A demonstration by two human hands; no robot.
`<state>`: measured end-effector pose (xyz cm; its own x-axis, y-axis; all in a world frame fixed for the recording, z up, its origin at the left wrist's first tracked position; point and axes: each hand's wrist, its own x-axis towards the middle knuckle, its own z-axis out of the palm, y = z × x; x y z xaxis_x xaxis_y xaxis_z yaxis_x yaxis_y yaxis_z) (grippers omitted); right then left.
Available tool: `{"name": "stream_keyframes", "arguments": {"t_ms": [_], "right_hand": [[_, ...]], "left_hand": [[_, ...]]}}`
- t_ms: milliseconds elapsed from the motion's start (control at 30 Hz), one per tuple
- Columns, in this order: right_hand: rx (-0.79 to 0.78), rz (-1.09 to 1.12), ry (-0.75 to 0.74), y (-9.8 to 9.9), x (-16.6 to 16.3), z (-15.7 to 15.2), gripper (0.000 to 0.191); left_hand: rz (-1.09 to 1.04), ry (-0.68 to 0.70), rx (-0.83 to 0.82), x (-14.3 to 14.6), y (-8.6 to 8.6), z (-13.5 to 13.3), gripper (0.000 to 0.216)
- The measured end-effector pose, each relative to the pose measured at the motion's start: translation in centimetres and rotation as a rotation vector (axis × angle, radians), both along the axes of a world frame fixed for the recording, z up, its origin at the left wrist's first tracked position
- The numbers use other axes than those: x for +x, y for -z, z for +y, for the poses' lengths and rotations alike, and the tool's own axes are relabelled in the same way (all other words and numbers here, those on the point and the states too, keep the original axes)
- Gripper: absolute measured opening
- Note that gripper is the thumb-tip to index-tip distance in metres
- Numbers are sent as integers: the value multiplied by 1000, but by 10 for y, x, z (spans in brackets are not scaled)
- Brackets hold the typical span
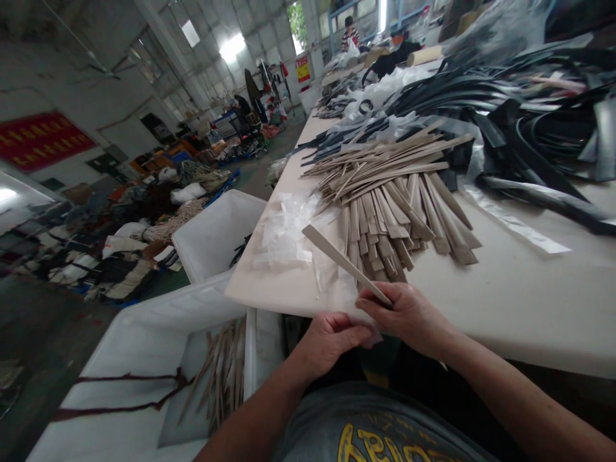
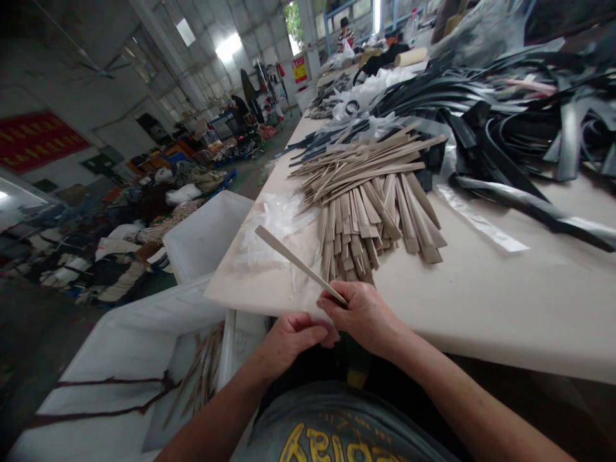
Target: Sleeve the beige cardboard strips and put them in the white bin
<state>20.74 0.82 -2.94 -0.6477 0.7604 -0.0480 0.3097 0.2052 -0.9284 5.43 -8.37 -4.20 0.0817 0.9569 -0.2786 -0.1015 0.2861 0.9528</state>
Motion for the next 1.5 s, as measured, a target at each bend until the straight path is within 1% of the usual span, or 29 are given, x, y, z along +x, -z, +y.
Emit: {"name": "stream_keyframes", "arguments": {"t_ms": [67,167,233,300,367,433,500,633,767,833,933,1033,1133,1200,1267,1300,1333,1400,1433,1467,1500], "right_hand": [[13,11,-10,-2,3,1,28],[29,54,30,-1,19,0,32],[23,70,78,4,36,-3,38],[20,29,104,14,55,-8,40],[44,-71,107,26,71,-17,44],[80,-158,114,38,82,-26,47],[128,-180,113,45,86,-35,46],[218,-131,110,49,81,-43,41],[288,-154,130,51,75,-39,41],[291,-172,116,52,72,-37,40],[244,-208,83,47,66,-34,41],[104,-214,38,40,60,-34,46],[-27,-148,-25,40,59,-38,42],[-42,-134,-16,46,61,-42,39],[-59,-162,8,54,62,-45,41],[-74,-172,19,56,62,-45,44],[-84,-171,27,57,62,-45,46],[-85,-133,31,56,60,-44,49],[-76,-108,30,53,58,-43,50],[-68,-91,29,50,57,-42,50],[-68,-83,29,47,55,-42,50]], "left_hand": [[-75,-71,-35,6,3,6,27],[-265,-257,-83,11,8,16,28],[-404,-395,-76,11,9,23,31],[-500,-495,-49,11,9,32,35],[-552,-554,-20,12,7,40,35],[-573,-580,10,14,4,49,34],[-582,-591,30,17,2,56,33],[-594,-582,40,25,-3,65,33],[-601,-552,40,32,-4,66,32],[-599,-523,41,36,-2,64,31],[-575,-473,44,42,3,58,29],[-547,-463,32,45,5,54,28],[-540,-540,51,39,3,56,28],[-530,-604,77,34,3,56,29],[-487,-613,94,34,7,53,28],[-445,-575,90,37,10,50,26],[-400,-498,72,41,13,46,25],[-335,-288,11,49,17,39,25],[-325,-205,-12,52,18,36,26],[-333,-168,-9,54,17,36,29],[-355,-183,24,53,14,36,33]]}}
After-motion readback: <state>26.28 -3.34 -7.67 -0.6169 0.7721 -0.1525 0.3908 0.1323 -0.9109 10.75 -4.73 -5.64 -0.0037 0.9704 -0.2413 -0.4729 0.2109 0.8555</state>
